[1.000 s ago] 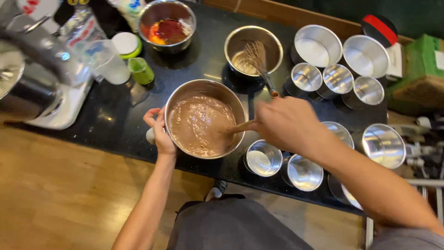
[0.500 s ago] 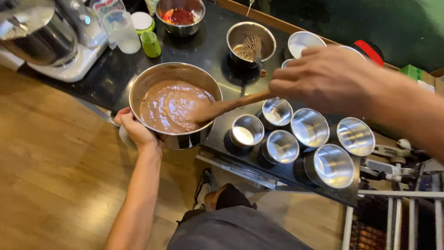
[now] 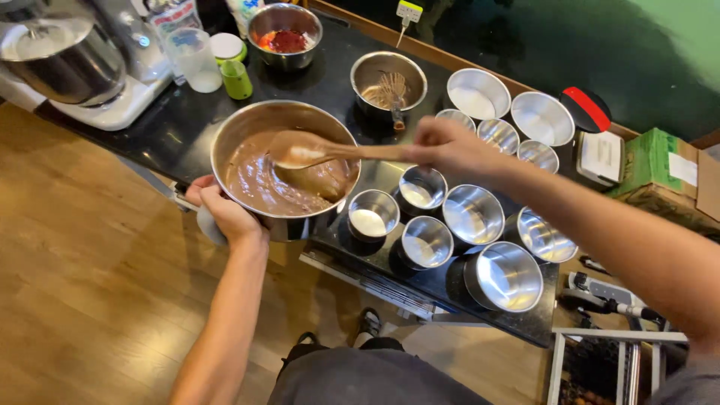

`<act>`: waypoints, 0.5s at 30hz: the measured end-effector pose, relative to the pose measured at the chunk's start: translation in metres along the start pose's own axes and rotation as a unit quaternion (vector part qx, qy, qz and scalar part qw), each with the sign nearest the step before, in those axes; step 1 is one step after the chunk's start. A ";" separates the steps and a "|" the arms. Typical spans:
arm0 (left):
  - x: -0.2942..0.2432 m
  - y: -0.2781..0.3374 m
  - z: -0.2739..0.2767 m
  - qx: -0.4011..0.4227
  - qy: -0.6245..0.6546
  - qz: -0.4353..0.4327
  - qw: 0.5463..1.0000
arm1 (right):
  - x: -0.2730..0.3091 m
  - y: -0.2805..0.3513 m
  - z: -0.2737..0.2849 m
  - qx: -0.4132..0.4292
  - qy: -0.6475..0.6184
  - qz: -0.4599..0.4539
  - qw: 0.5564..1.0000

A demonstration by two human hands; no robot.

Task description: The person opens a bag of flour and pours it into a stand mixer bowl, then adds liquid from a green measuring cup while the mixer runs. They then stir a pot of chocolate batter with a wooden spoon and pour the batter into multiple round cake pans arranged on the counter.

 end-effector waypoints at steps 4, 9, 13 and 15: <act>0.010 0.006 -0.012 0.013 0.019 -0.056 0.998 | -0.036 0.007 -0.001 0.046 -0.048 -0.048 0.997; 0.007 0.022 -0.030 0.002 0.000 -0.085 0.996 | -0.027 0.032 0.065 0.044 0.129 -0.075 0.988; 0.016 0.017 -0.028 -0.017 -0.003 -0.113 0.993 | 0.000 0.056 0.115 0.025 0.263 -0.106 0.959; 0.016 0.011 -0.030 -0.010 -0.002 -0.122 0.993 | 0.010 0.064 0.132 0.009 0.292 -0.103 0.951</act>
Point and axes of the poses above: each hand's wrist, its own y-axis away from the middle knuckle, its own z-axis out of the back of the hand, x = y × z, the point moved 7 cm from there along -y, towards the middle knuckle, and after that the axes turned 5 degrees about z, right-handed, at the moved point
